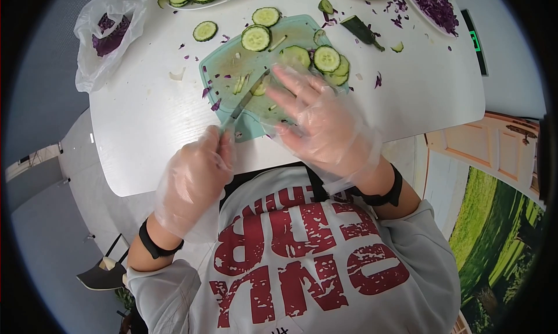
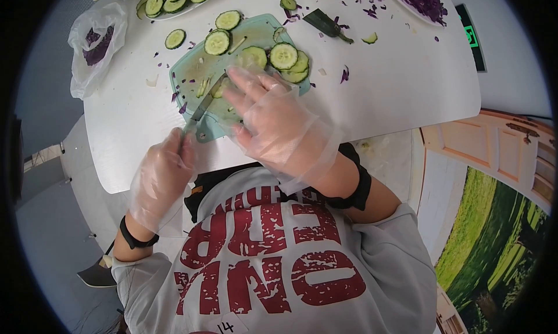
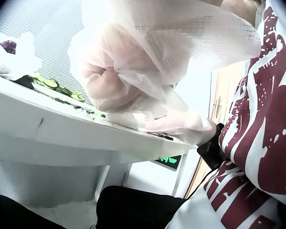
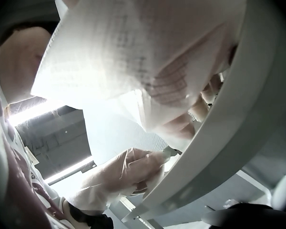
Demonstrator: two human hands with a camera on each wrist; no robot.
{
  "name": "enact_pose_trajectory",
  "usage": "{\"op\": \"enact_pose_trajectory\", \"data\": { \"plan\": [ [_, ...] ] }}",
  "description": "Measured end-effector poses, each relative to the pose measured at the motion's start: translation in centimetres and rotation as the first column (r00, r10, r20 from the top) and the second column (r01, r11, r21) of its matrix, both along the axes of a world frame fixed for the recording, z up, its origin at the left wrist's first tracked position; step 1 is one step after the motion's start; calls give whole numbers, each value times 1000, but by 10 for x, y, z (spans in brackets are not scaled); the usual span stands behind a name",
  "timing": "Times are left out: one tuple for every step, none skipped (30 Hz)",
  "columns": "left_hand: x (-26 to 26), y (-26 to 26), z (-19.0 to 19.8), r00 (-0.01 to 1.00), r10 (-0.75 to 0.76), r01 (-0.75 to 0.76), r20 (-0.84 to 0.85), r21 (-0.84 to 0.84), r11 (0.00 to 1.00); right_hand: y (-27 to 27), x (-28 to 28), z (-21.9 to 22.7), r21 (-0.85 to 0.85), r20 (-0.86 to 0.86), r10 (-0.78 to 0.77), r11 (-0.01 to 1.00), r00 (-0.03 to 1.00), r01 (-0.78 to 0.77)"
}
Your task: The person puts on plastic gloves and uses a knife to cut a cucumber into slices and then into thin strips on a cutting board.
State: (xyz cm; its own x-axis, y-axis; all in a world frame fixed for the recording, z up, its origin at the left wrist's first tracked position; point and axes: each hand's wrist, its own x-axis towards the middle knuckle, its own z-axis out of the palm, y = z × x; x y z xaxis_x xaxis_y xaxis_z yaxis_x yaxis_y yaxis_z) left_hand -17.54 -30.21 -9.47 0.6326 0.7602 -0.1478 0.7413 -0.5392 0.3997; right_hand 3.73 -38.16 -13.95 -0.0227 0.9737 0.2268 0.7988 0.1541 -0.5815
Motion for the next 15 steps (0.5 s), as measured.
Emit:
{"op": "enact_pose_trajectory", "data": {
  "plan": [
    [1, 0, 1, 999, -24, 25, -22, 26, 999, 0, -1, 0, -18, 35, 1, 1000, 999, 0],
    [2, 0, 2, 999, -23, 24, -22, 27, 999, 0, -1, 0, -17, 35, 2, 1000, 999, -1],
    [2, 0, 3, 998, -24, 27, -54, 48, 999, 1, -1, 0, -8, 31, -1, 1000, 1000, 2],
    [3, 0, 4, 996, -25, 31, -87, 68, 997, 1, -2, 0, 1, 27, -4, 1000, 1000, 4],
    [3, 1, 3, 996, -24, 30, -87, 70, 997, 2, -2, 0, 3, 27, -4, 1000, 1000, 4],
    [2, 2, 1, 997, -10, 16, -72, 90, 996, 2, -3, 0, 11, 41, -7, 1000, 999, 7],
    [1, 2, -1, 998, 4, 3, -57, 110, 994, 2, -3, 0, 18, 54, -11, 1000, 998, 10],
    [1, 2, -2, 998, 3, 3, -56, 112, 994, 2, -3, 0, 21, 54, -12, 1000, 998, 11],
    [0, 3, -3, 1000, 15, -13, -19, 92, 996, 2, -2, 0, 27, 51, -8, 1000, 999, 6],
    [-1, 3, -4, 1000, 26, -28, 17, 71, 997, 2, -1, -1, 32, 48, -4, 999, 999, 2],
    [-3, 2, -5, 1000, 23, -24, 17, 71, 997, 2, -1, -1, 32, 49, -7, 999, 999, 5],
    [-7, 1, -7, 998, 51, -51, 25, -1, 999, 1, -1, -2, 40, 43, -7, 999, 999, 5],
    [-9, -1, -8, 996, 80, -78, 31, -73, 994, 1, 0, -2, 48, 37, -6, 999, 999, 4],
    [-10, -2, -7, 996, 79, -77, 31, -74, 994, 0, 0, -1, 47, 38, -7, 999, 999, 5],
    [-11, -3, -6, 996, 76, -72, 36, -91, 993, -3, 0, 1, 31, 21, -33, 999, 999, 33]
  ]
}}
